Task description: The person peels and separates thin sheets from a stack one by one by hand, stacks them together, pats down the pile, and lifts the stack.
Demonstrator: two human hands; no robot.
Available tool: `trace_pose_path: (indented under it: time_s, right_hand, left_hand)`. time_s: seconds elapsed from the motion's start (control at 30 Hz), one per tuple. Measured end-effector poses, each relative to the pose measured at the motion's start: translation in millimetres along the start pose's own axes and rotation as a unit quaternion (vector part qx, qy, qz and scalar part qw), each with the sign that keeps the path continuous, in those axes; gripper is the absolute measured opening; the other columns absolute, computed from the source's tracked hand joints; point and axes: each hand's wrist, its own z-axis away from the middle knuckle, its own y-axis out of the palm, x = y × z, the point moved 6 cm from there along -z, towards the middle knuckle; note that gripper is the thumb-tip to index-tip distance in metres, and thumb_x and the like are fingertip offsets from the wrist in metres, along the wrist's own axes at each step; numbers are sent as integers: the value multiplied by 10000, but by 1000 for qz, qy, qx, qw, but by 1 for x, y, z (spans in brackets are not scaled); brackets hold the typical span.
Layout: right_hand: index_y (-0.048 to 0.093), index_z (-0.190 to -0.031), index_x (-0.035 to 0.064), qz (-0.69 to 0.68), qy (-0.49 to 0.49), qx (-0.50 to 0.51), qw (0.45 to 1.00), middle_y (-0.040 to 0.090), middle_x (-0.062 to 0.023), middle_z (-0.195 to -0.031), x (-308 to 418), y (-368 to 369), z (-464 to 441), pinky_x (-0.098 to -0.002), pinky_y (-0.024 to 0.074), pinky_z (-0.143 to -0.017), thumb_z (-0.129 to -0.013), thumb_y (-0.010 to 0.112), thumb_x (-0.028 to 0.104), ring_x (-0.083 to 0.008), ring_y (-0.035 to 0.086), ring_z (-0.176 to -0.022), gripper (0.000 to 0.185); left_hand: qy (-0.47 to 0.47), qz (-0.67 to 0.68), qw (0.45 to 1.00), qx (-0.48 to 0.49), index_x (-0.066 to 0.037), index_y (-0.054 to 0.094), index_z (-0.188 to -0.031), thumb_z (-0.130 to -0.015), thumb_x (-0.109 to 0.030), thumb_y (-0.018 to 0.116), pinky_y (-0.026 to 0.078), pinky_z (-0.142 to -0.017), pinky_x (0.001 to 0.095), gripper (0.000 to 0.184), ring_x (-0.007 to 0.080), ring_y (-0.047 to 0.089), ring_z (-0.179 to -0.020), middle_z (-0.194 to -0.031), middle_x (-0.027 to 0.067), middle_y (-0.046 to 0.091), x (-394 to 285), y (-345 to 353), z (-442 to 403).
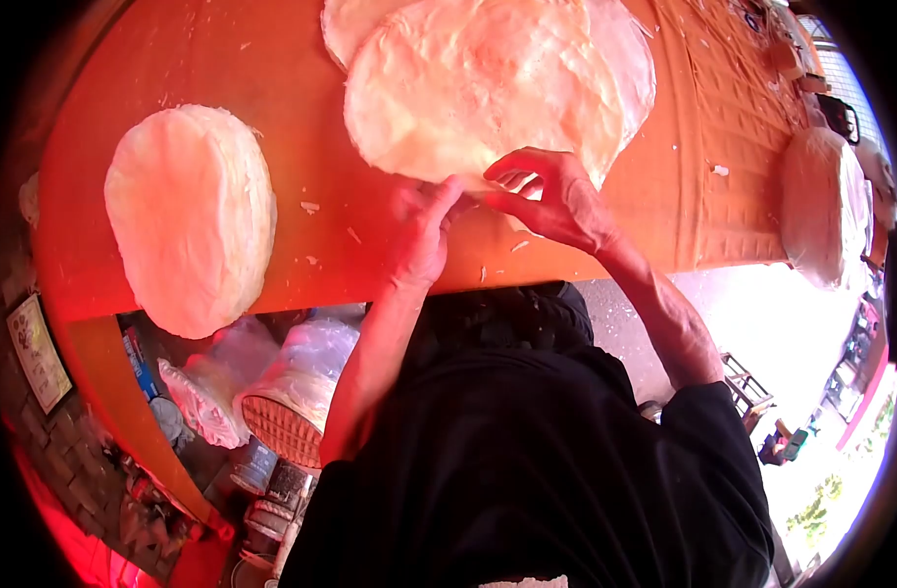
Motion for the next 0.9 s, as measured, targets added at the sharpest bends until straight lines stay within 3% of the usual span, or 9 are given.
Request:
trace_pose_path:
  time_s: [0.2, 0.3, 0.43, 0.57, 0.6, 0.63, 0.77, 0.83, 0.9]
  right_hand:
    - [684, -938, -13, -113, 81, -27, 990, 692, -135, -854, -5, 7, -1, -313, 519, -607, -799, 750, 147, -221, 668, -701, 222]
    - [659, -861, 2, 111, -77, -162, 977, 670, -138, -799, 9, 0, -9, -353, 517, -580, -811, 709, 112, -287, 659, -673, 130]
    - [678, -919, 102, 363, -155, -30, 918, 668, -144, -833, -2, 41, -14, -409, 517, -584, -793, 674, 106, -338, 649, -682, 126]
    - [698, -899, 90, 328, -129, -160, 922, 675, -132, -780, 44, -75, -36, -356, 517, -588, -805, 628, 47, -266, 688, -714, 124]
    - [711, -949, 90, 332, -136, -210, 910, 696, -111, -797, 51, -110, -36, -315, 519, -615, -844, 620, 68, -179, 685, -740, 140]
    - [724, -998, 90, 334, -142, -260, 895, 716, -91, -814, 58, -144, -36, -274, 522, -642, -882, 612, 89, -92, 683, -766, 162]
    - [689, -1133, 67, 376, -121, -354, 848, 729, 0, -944, 76, -276, -36, -193, 499, -751, -912, 650, 126, -78, 659, -836, 232]
    - [685, -1008, 34, 315, -215, -394, 836, 675, -23, -804, 142, -246, -21, -234, 482, -604, -917, 621, 131, -111, 622, -669, 148]
    - [687, -976, 42, 324, -261, -341, 843, 685, -37, -822, 169, -204, -5, -229, 486, -619, -911, 633, 124, -123, 634, -692, 118]
  left_hand:
    - [3, -21, 1000, -2, -20, 609, -1047, -934, -135, 620, 528, -766, 318, 161, 155, 629, -878, -977, 49, 647, 0, -5, 0]
    - [-17, -33, 996, -85, -52, 613, -1011, -916, -118, 644, 497, -665, 265, 119, 120, 614, -795, -911, 14, 631, 16, -22, 0]
    - [-92, 84, 972, -201, -60, 622, -972, -883, -97, 681, 421, -579, 204, 114, 100, 602, -807, -896, 9, 622, 33, -39, 4]
    - [-93, 111, 976, -162, -72, 591, -1225, -909, -157, 674, 461, -630, 234, 338, 110, 611, -941, -1157, 41, 651, 35, -49, 6]
    - [-70, 126, 982, -124, -80, 533, -1322, -906, -178, 686, 501, -727, 255, 454, 117, 596, -1027, -1277, 40, 608, 31, -44, 6]
    - [-71, 125, 979, -144, -79, 532, -1319, -908, -175, 682, 506, -756, 260, 449, 124, 593, -1046, -1272, 36, 607, 30, -43, 9]
    - [-97, 58, 969, -219, -69, 532, -1300, -914, -157, 663, 515, -881, 294, 417, 150, 583, -1106, -1248, 28, 601, 33, -71, 14]
    - [-96, 40, 968, -227, -67, 533, -1290, -917, -143, 651, 514, -908, 307, 399, 156, 581, -1114, -1234, 24, 599, 35, -76, 14]
    - [-62, 66, 974, -208, -69, 534, -1282, -918, -126, 640, 513, -898, 308, 384, 153, 581, -1110, -1218, 17, 600, 26, -66, 11]
